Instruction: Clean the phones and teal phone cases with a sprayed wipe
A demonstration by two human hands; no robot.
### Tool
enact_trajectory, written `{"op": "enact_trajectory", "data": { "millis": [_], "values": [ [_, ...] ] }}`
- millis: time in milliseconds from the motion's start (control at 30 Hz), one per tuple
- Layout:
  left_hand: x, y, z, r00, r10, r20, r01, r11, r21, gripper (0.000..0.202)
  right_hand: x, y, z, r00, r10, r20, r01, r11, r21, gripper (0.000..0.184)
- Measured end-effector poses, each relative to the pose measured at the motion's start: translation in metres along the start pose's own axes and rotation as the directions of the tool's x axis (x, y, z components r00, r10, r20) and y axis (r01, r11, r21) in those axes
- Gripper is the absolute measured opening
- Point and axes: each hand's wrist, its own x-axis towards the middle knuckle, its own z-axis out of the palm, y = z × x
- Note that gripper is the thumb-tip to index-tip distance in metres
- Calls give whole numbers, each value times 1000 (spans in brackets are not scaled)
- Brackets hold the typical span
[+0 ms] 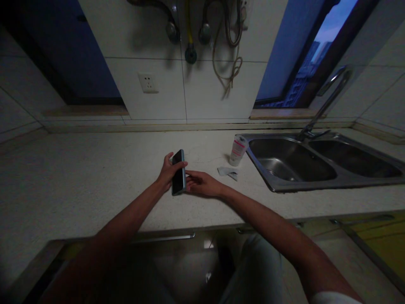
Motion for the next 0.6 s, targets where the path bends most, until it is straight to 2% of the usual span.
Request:
{"op": "enact_trajectory", "data": {
  "millis": [167, 300, 467, 600],
  "values": [
    [-5, 8, 3, 1000, -16, 21, 16, 1000, -13, 93, -1, 4, -5, 1000, 8, -10, -8, 1000, -5, 73],
    [-9, 10, 5, 996, 83, 12, -84, 995, 54, 93, -2, 4, -6, 1000, 12, -6, -12, 1000, -5, 75],
    [-7, 5, 7, 969, 243, 42, -247, 954, 172, 89, -1, -1, -3, 999, 38, -16, -38, 999, -20, 70],
    [-6, 5, 6, 962, 274, 9, -271, 948, 169, 91, -1, -2, -2, 997, 60, -42, -62, 997, -45, 67]
  ]
}}
